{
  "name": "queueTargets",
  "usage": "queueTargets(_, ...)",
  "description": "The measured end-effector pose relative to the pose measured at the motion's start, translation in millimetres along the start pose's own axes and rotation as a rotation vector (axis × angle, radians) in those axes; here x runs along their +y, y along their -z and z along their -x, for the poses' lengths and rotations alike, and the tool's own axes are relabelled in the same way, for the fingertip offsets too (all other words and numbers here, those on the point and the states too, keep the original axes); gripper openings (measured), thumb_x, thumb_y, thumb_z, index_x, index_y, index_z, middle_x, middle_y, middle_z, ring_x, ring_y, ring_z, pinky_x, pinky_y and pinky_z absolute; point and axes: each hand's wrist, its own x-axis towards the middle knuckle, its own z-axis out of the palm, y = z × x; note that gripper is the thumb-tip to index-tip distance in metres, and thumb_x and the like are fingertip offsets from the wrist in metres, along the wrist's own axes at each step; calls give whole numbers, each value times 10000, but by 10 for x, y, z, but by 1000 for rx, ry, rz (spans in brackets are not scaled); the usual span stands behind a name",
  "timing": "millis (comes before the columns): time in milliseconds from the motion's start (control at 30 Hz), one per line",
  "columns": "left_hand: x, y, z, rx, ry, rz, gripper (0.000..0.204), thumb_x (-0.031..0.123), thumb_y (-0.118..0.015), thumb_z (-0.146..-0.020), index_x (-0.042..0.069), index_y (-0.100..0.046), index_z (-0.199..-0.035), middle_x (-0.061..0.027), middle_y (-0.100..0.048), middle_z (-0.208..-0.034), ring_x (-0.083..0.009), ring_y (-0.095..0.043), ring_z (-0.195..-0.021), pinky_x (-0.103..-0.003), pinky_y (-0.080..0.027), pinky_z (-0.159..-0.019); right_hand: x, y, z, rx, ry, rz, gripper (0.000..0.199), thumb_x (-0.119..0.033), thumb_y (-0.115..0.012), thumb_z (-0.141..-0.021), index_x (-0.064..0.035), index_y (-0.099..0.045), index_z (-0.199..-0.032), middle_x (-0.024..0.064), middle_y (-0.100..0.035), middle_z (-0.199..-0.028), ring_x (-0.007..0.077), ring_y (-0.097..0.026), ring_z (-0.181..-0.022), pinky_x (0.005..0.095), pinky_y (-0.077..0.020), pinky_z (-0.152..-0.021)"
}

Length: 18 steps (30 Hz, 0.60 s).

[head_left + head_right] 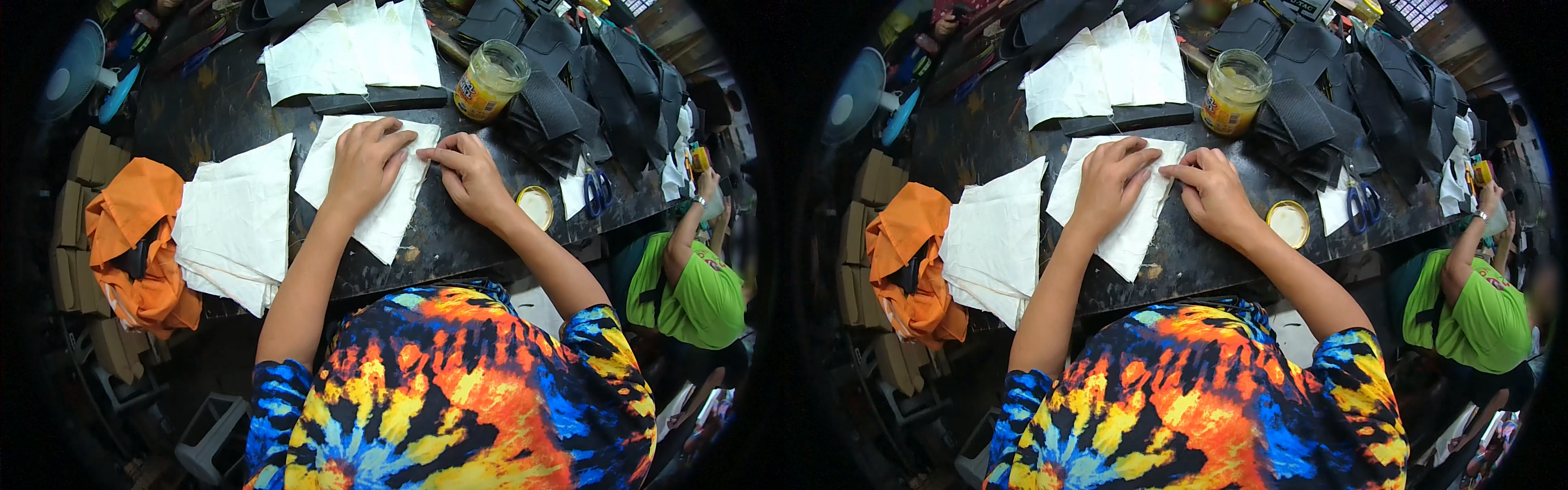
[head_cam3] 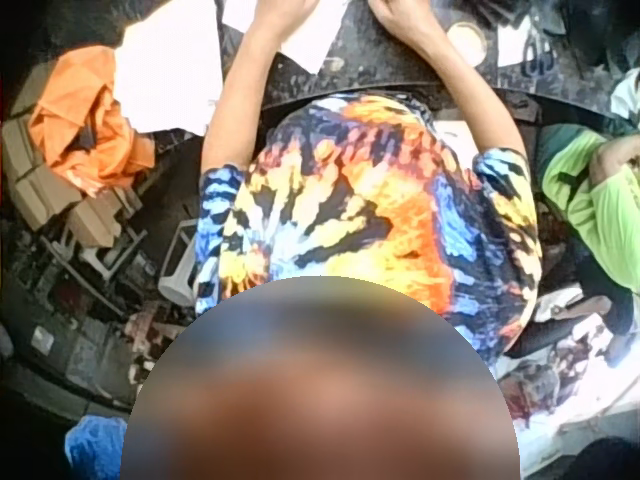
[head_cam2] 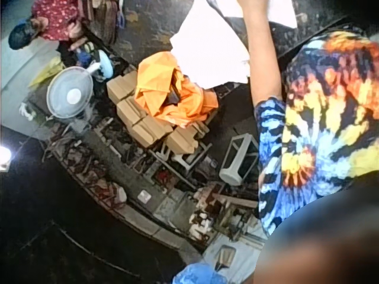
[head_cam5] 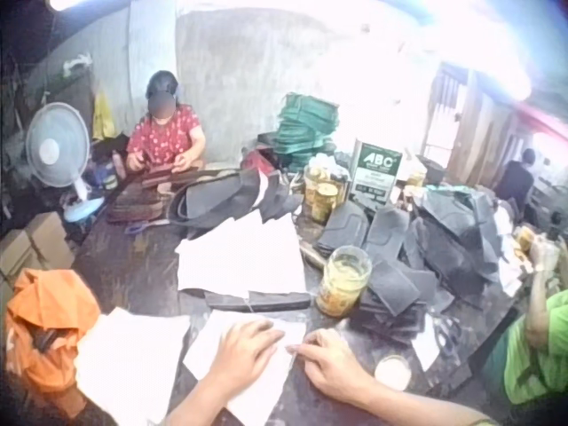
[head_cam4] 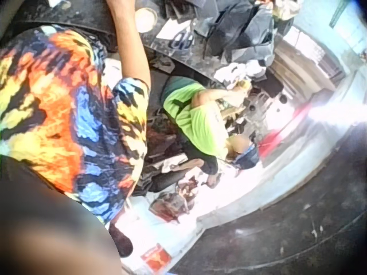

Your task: The person cuts a black fabric strip with scissors, then repeatedly applies a paste from a jar onto white fabric pieces and presses them together. The person handles multiple fabric pieces and stacks them on the table.

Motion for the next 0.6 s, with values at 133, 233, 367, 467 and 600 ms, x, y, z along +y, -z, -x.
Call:
queueTargets(133,-5,0,-7,-15,7,4,319,167,-714,-938,174,-766,-1252,-50,-679,-1320,-278,-593,-1240,-462,-417,-1084,-214,8,143,-86,153,109,392,7,-714,-782,-154,-800,-1129,73,-647,-1032,292,-597,-1015,433,-456,-878)
queueTargets(233,-6,6,-7,-7,0,-1,318,166,-711,-940,173,-766,-1253,-51,-678,-1321,-279,-592,-1243,-465,-415,-1088,-341,69,253,-144,242,87,304,-3,-730,-751,-140,-758,-1021,56,-633,-1032,296,-594,-1010,426,-431,-848)
queueTargets(367,-5,12,-1,-16,9,-10,315,168,-709,-944,172,-765,-1254,-52,-680,-1321,-280,-591,-1248,-464,-414,-1092,-293,60,135,-44,147,134,298,-15,-717,-774,-144,-732,-1042,66,-625,-1092,294,-582,-1049,445,-427,-863)
queueTargets(467,-2,8,-8,-11,16,1,285,181,-717,-944,182,-766,-1226,-39,-675,-1300,-274,-591,-1242,-469,-412,-1099,-219,44,29,-100,205,242,300,-22,-724,-781,-170,-740,-1042,49,-630,-1119,287,-577,-1078,456,-427,-876)
queueTargets(600,-3,7,-8,-20,13,-8,313,173,-708,-948,171,-765,-1256,-51,-680,-1319,-278,-590,-1249,-459,-417,-1090,-196,146,77,-199,286,222,316,-50,-762,-770,-193,-753,-1051,36,-640,-1169,278,-578,-1113,454,-424,-902)
